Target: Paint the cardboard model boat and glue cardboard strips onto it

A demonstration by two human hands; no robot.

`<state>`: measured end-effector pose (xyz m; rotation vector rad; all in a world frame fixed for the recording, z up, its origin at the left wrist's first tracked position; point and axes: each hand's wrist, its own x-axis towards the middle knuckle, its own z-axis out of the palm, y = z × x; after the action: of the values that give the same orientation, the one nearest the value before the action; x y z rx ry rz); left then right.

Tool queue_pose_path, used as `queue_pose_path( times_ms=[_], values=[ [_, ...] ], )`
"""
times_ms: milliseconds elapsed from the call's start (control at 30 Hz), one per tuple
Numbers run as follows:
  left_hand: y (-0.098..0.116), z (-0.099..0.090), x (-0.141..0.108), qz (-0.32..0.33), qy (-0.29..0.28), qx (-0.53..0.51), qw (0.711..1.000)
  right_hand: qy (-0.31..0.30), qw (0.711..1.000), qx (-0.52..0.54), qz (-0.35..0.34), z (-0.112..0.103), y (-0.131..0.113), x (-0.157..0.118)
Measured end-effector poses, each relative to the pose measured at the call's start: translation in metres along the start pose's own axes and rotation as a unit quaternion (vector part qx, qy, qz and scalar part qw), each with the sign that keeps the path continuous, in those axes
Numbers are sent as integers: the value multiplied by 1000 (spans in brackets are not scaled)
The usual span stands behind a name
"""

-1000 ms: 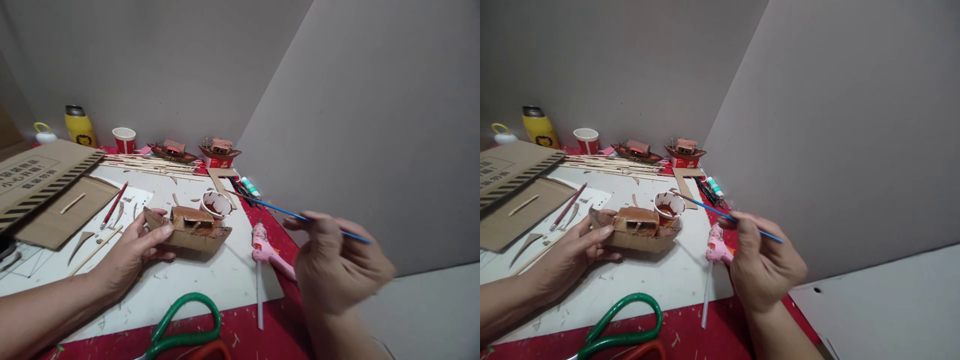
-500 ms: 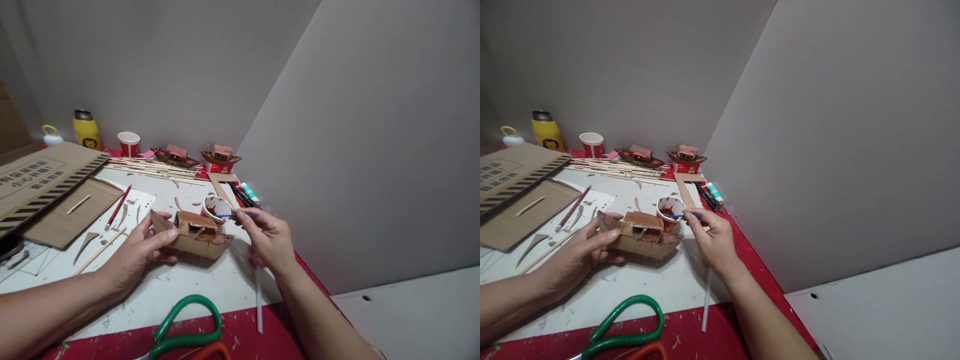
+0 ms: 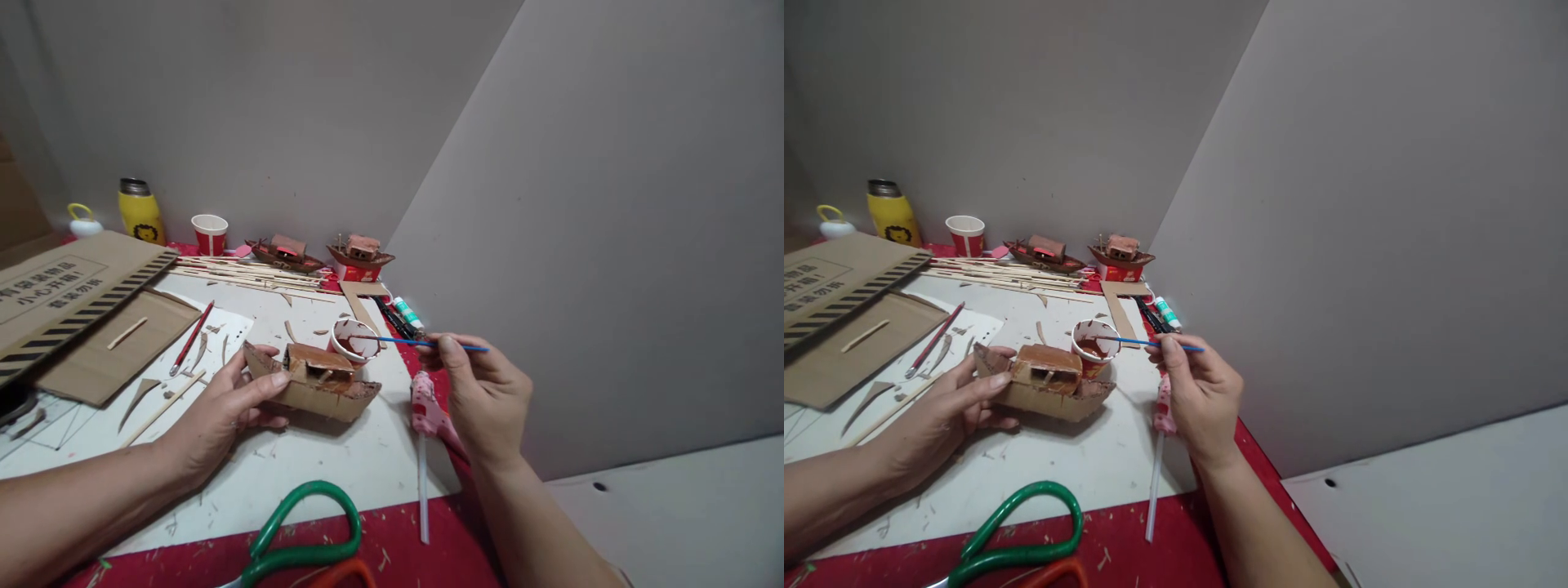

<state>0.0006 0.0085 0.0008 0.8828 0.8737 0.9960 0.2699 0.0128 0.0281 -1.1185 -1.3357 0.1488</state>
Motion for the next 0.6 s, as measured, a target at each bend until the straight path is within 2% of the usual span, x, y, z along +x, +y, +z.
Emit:
queue_pose_path(
  times_ms=[100,167,300,433,500,600],
  values=[
    [-1,-1,0,-3,2,5,1000,-2,1000,-3,7,-1,0,-1],
    [-1,-1,0,-2,-1,4,1000,18,1000,3,10,-3,1,-1],
    [0,0,0,-4,-2,-4,1000,111,993,42,-8,-6,0,1],
    [1,1,1,-8,7,-7,1000,188,967,165,-47,-8,-12,1],
    [2,1,1,-11,11,-8,1000,187,960,199,-63,-8,-20,-4],
    [3,2,2,-17,17,-8,1000,126,964,206,-111,-9,-29,-17]
  ],
)
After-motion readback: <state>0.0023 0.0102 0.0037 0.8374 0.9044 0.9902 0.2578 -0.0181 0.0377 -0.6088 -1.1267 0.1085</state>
